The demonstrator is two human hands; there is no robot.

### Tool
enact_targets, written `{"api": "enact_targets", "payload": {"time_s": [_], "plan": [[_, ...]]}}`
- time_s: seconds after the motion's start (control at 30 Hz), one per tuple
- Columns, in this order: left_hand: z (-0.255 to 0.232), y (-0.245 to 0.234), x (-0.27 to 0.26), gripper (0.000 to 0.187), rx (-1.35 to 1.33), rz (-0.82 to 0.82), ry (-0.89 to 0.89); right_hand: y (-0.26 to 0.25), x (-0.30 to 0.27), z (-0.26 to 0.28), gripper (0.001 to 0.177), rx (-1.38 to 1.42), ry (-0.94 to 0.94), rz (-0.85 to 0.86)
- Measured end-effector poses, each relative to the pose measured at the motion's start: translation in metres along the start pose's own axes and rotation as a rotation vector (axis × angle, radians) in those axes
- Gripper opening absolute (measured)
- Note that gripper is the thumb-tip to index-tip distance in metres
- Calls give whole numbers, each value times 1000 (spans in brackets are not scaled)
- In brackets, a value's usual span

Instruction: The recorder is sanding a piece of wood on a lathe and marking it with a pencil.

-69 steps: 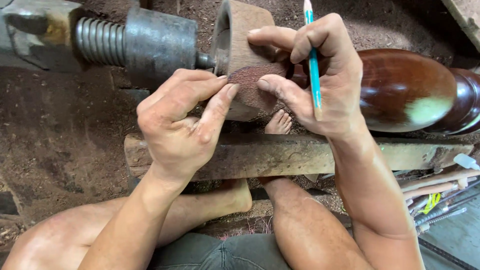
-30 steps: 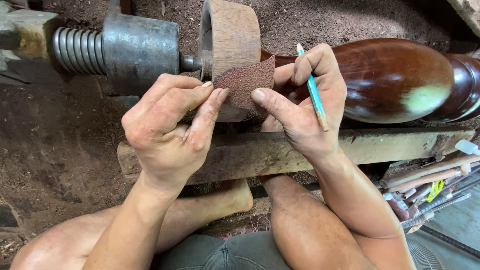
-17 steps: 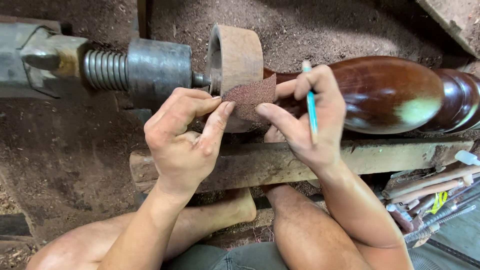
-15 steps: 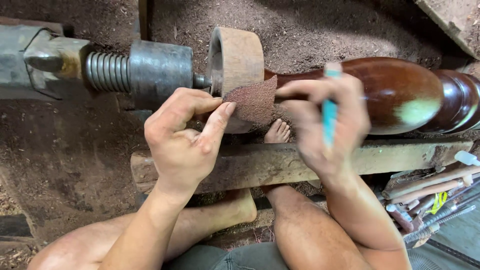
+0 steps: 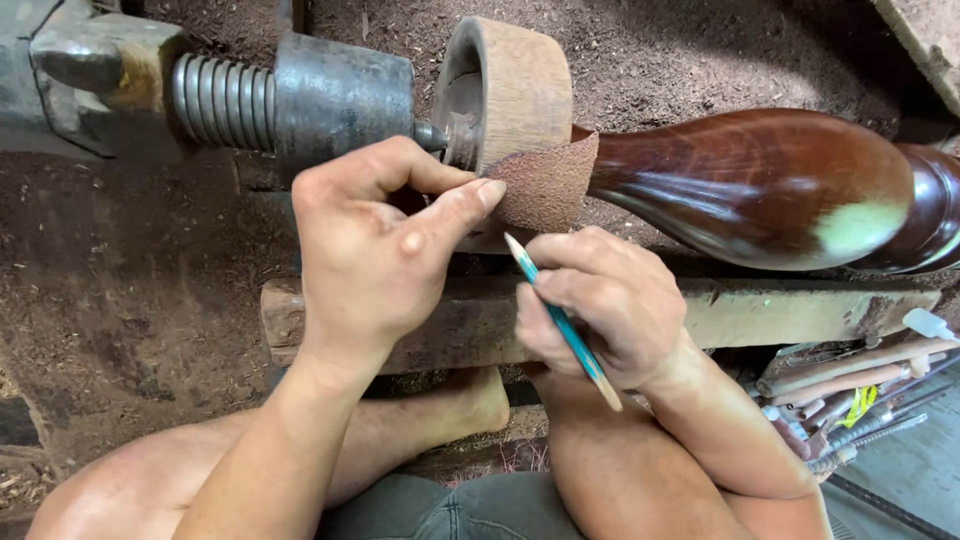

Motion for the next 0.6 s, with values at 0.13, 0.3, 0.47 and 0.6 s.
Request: {"api": "enact_targets", "payload": {"time_s": [0.13, 0.3, 0.47, 0.6], "plan": [[1, -2, 3, 8, -89, 54, -70, 6, 5, -2, 25, -52, -66, -39], [2, -1, 4, 7, -114, 63, -47, 11, 2, -2, 24, -155, -64, -37], [2, -1, 4, 7, -116, 62, -84, 15, 8, -1, 25, -182, -64, -37], [3, -1, 4, 7, -124, 65, -58, 19, 14, 0, 25, -215, -95, -16]]}}
Point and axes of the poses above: each hand's wrist, its own x-axis towards the middle knuckle, its own y-axis out of the palm, z = x × y, the point moved 1 cm from there along x, towards the middle knuckle, and after that the axes turned 12 degrees about -y, right-handed, at the moved point
